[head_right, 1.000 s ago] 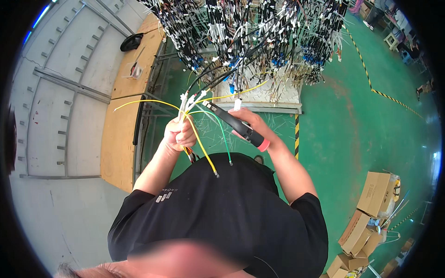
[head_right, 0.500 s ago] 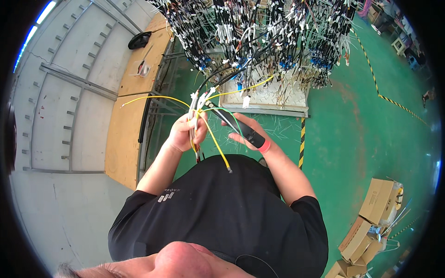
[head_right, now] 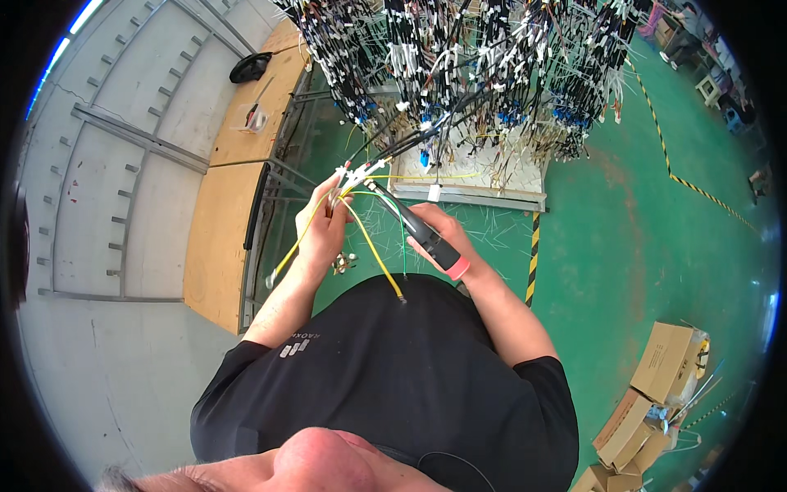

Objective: Securing bundles of wires using a cable tie tensioning tool and trimming excess cable ties in a factory.

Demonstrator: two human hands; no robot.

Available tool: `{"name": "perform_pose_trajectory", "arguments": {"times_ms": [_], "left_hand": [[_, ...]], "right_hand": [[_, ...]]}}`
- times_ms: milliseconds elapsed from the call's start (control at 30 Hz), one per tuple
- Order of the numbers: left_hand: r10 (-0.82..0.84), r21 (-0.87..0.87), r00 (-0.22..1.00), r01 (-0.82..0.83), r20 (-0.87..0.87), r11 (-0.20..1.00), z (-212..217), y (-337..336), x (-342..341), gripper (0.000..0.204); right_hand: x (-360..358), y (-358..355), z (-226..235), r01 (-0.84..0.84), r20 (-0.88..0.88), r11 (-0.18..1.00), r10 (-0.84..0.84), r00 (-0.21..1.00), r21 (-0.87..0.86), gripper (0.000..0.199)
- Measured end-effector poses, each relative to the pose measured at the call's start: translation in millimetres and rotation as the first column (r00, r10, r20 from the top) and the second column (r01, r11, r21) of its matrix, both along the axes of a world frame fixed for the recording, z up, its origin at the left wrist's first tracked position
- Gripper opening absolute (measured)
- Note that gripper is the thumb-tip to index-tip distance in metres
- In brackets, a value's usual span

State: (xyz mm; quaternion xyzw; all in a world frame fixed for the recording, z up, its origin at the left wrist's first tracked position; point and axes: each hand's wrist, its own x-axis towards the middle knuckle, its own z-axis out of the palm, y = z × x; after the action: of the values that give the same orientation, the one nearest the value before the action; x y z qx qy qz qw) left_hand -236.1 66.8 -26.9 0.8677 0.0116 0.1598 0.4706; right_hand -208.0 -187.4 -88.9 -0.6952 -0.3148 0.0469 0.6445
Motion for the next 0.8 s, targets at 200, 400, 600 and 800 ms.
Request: {"name": "perform_pose_trajectory", "arguments": {"times_ms": [200,400,600,800], "left_hand": [[-0.067,-0.181,0.983,0.035,-0.17,0.983,10,2,11,0.034],[-0.114,-0.143,0.95,0.075,-0.29,0.987,13,1,15,0.029],[-0.209,0.145,0.954,0.243,-0.217,0.959,13,7,19,0.028],[-0.162,-0.091,0.937,0.141,-0.309,0.986,21,-4,20,0.024]], "right_hand": [[-1,5,-9,0.065,0.052,0.997,-0.062,0.997,-0.046,0.038],[-5,3,-8,0.082,0.035,0.995,-0.08,0.996,-0.064,0.033],[-12,5,-14,0.156,0.07,0.982,-0.149,0.986,-0.109,0.023],[-12,-4,7,0.151,-0.01,0.976,-0.155,0.988,-0.158,0.018]]}}
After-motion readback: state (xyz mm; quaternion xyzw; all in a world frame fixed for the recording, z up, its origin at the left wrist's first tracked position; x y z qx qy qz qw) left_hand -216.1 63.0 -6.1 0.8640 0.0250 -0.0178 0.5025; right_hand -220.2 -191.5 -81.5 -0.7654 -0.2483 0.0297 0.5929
